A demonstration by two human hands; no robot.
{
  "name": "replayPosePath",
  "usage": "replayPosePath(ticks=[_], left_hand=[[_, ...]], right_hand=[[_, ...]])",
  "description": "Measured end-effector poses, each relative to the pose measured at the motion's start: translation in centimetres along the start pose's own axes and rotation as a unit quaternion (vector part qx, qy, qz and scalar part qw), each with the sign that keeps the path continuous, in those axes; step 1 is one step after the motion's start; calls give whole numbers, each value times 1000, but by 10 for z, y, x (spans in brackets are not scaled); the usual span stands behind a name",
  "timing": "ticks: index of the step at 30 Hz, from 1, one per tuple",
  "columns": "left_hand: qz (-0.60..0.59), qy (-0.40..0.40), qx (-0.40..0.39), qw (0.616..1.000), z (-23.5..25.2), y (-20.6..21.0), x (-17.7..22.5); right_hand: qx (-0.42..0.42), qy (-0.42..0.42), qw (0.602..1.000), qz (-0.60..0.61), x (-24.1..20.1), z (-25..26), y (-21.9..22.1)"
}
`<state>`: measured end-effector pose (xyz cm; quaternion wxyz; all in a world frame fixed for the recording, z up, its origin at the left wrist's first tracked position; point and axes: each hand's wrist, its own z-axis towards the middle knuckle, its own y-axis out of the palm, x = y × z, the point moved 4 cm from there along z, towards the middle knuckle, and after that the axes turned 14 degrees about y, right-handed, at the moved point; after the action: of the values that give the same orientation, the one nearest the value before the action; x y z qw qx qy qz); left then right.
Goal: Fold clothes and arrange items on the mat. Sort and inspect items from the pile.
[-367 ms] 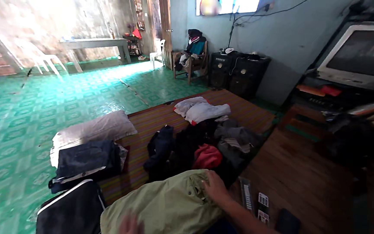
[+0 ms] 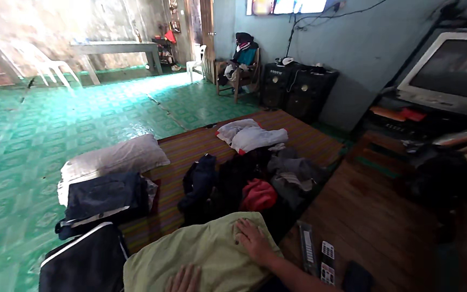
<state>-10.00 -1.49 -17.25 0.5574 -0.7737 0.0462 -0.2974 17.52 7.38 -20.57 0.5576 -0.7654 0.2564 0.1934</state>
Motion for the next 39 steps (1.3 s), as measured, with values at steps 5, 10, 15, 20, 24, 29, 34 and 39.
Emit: replayPosePath(ticks=[5, 10, 15, 20, 24, 29, 34, 39], left_hand=[[86, -33, 80, 992, -13, 24, -43], [58, -68, 142, 986, -31, 19, -70], [-2, -103, 182, 978, -42, 25, -97], [-14, -110, 218, 970, -46, 24, -98], [-12, -113, 214, 970, -46, 21, -93], [-10, -109, 224, 968, -44, 19, -91], [-6, -106, 231, 967, -42, 18, -90], [-6, -95, 235, 967, -42, 19, -91]], right_hand=[[-27, 40, 997, 68, 10, 12, 2], [-60, -4, 978, 202, 23, 25, 4], [-4, -12, 988, 152, 42, 38, 7], [-38, 44, 986, 159, 49, 41, -8], [-15, 72, 988, 135, 49, 36, -32], [73, 100, 989, 83, 29, 15, -61], [-1, 51, 998, 47, -12, -13, -55], [-84, 109, 990, -10, -26, -18, -47]])
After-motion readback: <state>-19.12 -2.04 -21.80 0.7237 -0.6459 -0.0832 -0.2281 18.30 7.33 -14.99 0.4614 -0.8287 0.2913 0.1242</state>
